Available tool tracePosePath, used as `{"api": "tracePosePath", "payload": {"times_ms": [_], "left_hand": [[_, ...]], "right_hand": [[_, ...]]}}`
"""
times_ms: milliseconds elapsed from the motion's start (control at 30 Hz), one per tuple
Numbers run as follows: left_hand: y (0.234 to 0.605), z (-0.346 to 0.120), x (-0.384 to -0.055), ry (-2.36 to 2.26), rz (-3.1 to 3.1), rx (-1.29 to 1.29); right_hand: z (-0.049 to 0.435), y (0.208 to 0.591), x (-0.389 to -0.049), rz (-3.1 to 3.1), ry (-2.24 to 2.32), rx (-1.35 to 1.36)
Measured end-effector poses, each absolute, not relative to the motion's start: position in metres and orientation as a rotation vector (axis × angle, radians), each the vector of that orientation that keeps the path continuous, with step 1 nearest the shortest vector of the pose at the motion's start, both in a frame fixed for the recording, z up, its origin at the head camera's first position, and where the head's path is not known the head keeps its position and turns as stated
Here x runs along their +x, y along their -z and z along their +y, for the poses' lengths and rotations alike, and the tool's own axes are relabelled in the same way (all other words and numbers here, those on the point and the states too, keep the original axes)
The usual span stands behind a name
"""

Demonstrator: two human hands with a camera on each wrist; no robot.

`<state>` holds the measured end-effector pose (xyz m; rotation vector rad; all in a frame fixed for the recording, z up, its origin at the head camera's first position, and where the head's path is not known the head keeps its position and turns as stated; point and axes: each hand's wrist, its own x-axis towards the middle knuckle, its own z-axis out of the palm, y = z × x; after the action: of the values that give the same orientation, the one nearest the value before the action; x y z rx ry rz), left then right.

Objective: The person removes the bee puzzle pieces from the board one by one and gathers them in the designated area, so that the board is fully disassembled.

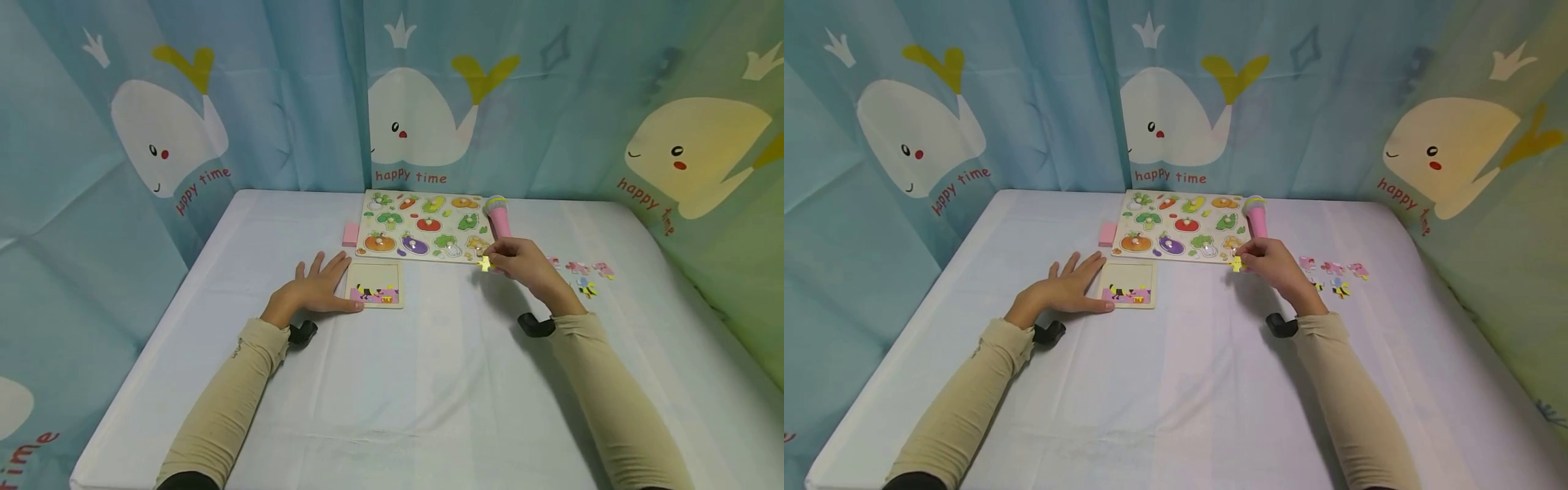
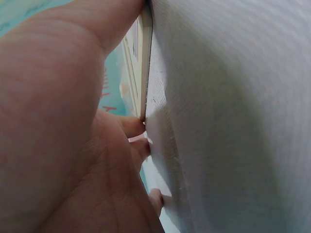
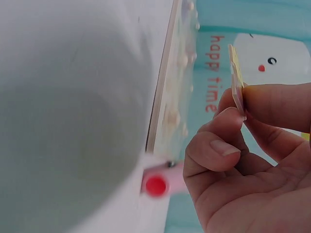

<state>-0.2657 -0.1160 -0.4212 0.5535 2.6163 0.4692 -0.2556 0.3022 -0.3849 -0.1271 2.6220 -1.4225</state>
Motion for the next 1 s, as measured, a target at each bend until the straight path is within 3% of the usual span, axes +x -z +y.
{"api": "tracePosePath", "payload": {"times_ms": [1000], "left_hand": [[0.422,-0.117,-0.267,-0.453,2.617,0.554]], "right_hand": [[0.413,0.382,-0.229,2.888,1.22,0.107]]}}
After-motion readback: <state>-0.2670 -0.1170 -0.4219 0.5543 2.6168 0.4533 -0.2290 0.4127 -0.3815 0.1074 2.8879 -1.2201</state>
